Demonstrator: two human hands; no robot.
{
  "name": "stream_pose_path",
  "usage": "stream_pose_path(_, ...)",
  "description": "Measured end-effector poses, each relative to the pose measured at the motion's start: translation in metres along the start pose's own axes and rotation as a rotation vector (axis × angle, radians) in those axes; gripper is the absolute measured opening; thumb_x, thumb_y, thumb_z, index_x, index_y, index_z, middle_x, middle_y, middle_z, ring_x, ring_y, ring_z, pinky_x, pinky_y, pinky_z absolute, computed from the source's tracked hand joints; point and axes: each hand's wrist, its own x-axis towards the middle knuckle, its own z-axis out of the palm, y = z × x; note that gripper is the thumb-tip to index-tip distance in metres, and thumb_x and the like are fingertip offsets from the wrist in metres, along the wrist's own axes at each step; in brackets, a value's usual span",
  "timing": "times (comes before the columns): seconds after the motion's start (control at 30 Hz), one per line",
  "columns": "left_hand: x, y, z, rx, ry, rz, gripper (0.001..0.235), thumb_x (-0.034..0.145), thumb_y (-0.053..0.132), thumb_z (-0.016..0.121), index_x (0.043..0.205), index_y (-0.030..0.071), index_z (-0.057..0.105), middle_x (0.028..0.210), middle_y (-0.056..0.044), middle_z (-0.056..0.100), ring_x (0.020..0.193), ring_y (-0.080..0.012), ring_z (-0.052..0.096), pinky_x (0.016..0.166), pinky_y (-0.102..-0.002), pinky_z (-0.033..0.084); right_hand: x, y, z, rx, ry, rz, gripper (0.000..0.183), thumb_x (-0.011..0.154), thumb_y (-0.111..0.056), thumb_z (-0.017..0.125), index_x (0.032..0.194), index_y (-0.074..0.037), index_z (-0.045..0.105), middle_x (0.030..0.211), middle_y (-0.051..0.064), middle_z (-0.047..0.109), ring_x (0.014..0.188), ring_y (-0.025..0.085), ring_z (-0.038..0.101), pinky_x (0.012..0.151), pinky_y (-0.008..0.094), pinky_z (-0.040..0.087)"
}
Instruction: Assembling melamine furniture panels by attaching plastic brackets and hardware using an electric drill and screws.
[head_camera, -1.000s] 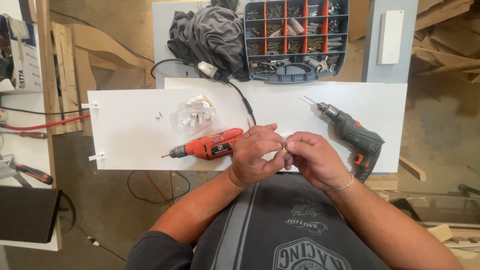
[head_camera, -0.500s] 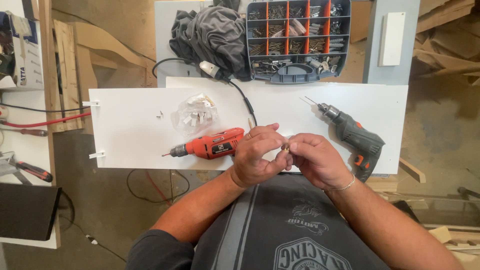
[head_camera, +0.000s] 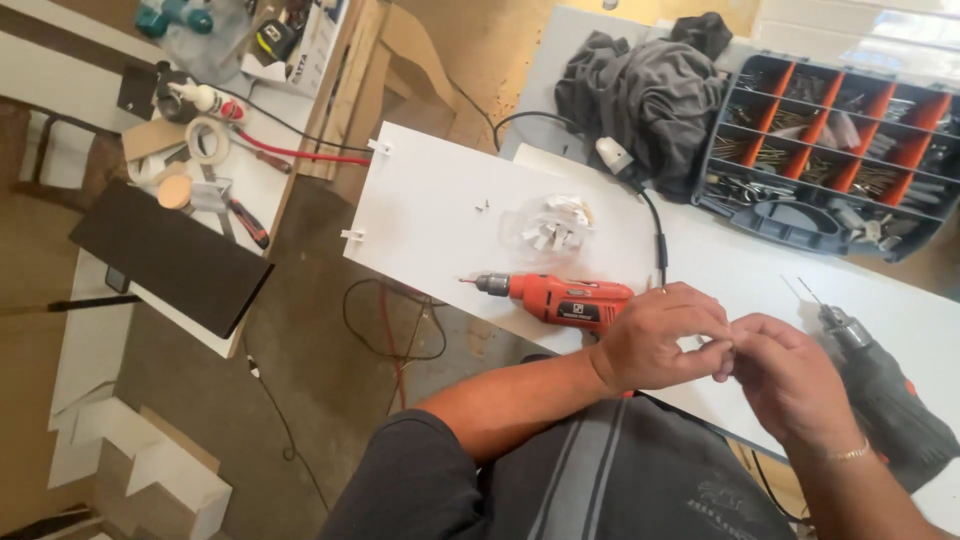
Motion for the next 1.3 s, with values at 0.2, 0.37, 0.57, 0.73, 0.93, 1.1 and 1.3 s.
stream_pose_path(0.2, -0.010, -0.005, -0.030, 0.054, -0.038, -0.484, 0.004, 0.089, 0.011, 0.065, 0.089, 0.013, 0.068, 0.086, 0.002, 0.068, 0.081, -0.0172, 0.061, 0.079, -0.032, 0.051, 0.093, -0.007, 0.021, -1.637, 0.211, 0.054, 0.028, 0.095, -0.031, 0.053, 0.089, -0.012, 0.073, 0.085, 0.006, 0.073, 0.074, 0.032, 0.067, 0.064, 0.043, 0.050)
stream_pose_path(0.37, -0.022, -0.009, -0.048, 0.101, -0.089, -0.552, 0.015, 0.095, 0.017, 0.060, 0.097, 0.011, 0.073, 0.092, -0.004, 0.072, 0.091, -0.0217, 0.067, 0.084, -0.035, 0.054, 0.124, -0.001, 0.021, -1.807, 0.072, 0.051, 0.029, 0.098, -0.033, 0.047, 0.086, -0.012, 0.063, 0.088, 0.006, 0.070, 0.080, 0.031, 0.066, 0.064, 0.044, 0.049)
stream_pose_path(0.57, -0.037, -0.051, -0.032, 0.355, -0.319, -0.268, 0.014, 0.098, 0.013, 0.063, 0.086, 0.006, 0.060, 0.078, -0.009, 0.058, 0.077, -0.0324, 0.058, 0.068, -0.045, 0.046, 0.104, -0.016, 0.022, -1.632, 0.145, 0.198, 0.039, 0.098, -0.049, 0.059, 0.122, -0.019, 0.068, 0.107, 0.003, 0.077, 0.095, 0.030, 0.072, 0.077, 0.044, 0.055)
stream_pose_path(0.73, -0.033, -0.111, 0.015, 0.776, -0.751, -0.077, 0.015, 0.081, 0.002, 0.064, 0.079, 0.016, 0.065, 0.080, -0.003, 0.065, 0.084, -0.0291, 0.062, 0.071, -0.043, 0.048, 0.058, -0.009, 0.017, -1.486, 0.358, 0.177, 0.042, 0.101, -0.046, 0.057, 0.124, -0.014, 0.073, 0.105, 0.009, 0.078, 0.097, 0.032, 0.071, 0.080, 0.046, 0.055)
stream_pose_path(0.93, -0.017, -0.116, 0.007, 0.885, -0.883, -0.133, 0.016, 0.089, 0.011, 0.060, 0.092, 0.021, 0.072, 0.094, 0.000, 0.072, 0.097, -0.0255, 0.064, 0.081, -0.040, 0.049, -0.003, 0.028, 0.021, -1.409, 0.416, 0.139, 0.030, 0.096, -0.047, 0.059, 0.102, -0.024, 0.078, 0.092, 0.001, 0.080, 0.089, 0.026, 0.072, 0.082, 0.038, 0.053)
stream_pose_path(1.1, 0.015, -0.106, -0.127, 0.688, -0.102, -0.472, 0.014, 0.080, 0.015, 0.062, 0.066, 0.012, 0.062, 0.068, -0.008, 0.065, 0.070, -0.0328, 0.059, 0.063, -0.048, 0.046, -0.036, 0.028, 0.056, -1.126, 0.208, 0.441, 0.032, 0.092, -0.038, 0.065, 0.113, -0.018, 0.079, 0.113, -0.003, 0.084, 0.099, 0.018, 0.075, 0.093, 0.031, 0.053)
stream_pose_path(1.3, -0.065, -0.205, -0.264, 1.063, -0.241, -0.472, 0.031, 0.079, 0.017, 0.067, 0.109, 0.010, 0.074, 0.099, -0.014, 0.069, 0.093, -0.0397, 0.063, 0.084, -0.051, 0.052, -0.032, 0.052, 0.053, -1.240, 0.148, 0.492, 0.037, 0.091, -0.048, 0.060, 0.115, -0.024, 0.075, 0.108, 0.003, 0.082, 0.107, 0.020, 0.075, 0.091, 0.034, 0.053)
